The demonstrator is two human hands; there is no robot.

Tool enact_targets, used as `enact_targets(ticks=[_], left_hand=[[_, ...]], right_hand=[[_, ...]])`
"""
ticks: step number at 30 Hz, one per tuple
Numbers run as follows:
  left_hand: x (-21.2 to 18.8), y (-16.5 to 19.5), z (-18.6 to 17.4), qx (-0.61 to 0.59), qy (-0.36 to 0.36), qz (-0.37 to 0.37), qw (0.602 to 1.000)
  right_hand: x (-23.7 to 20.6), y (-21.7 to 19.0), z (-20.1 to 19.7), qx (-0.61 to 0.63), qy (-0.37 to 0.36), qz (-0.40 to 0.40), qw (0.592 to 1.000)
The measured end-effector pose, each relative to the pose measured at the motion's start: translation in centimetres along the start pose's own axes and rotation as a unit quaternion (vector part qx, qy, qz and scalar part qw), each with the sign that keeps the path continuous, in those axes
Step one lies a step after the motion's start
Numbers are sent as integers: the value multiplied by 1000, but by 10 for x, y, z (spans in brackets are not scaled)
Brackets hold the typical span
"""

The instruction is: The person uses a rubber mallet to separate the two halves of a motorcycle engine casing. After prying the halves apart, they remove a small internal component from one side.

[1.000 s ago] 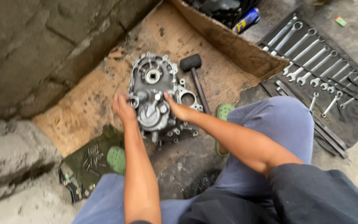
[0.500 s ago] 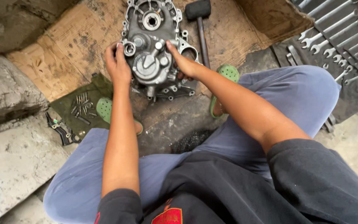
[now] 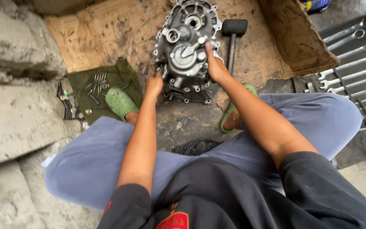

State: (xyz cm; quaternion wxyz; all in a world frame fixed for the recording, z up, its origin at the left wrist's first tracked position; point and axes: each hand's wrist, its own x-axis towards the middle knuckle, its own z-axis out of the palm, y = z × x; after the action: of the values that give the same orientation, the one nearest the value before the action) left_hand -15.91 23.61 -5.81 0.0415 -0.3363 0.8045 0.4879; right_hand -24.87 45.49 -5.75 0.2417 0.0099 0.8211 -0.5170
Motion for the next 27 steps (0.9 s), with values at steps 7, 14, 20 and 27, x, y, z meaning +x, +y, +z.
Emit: enact_targets(ticks=[7,14,20,27], left_hand=[[10,-18,18,22,-4,-150,988],[22,-31,46,-66,322,-34,944],[55,-70,25,-125,295,79,944],[128,-77,-72,-4,170,102,980]], right_hand=[[-6,-6,19,67,-66,248,964],[-2,-11,40,140,-49,172,974],[-4,1,70,135,-37,271,952],[-34,-7,184,284,13,343,895]])
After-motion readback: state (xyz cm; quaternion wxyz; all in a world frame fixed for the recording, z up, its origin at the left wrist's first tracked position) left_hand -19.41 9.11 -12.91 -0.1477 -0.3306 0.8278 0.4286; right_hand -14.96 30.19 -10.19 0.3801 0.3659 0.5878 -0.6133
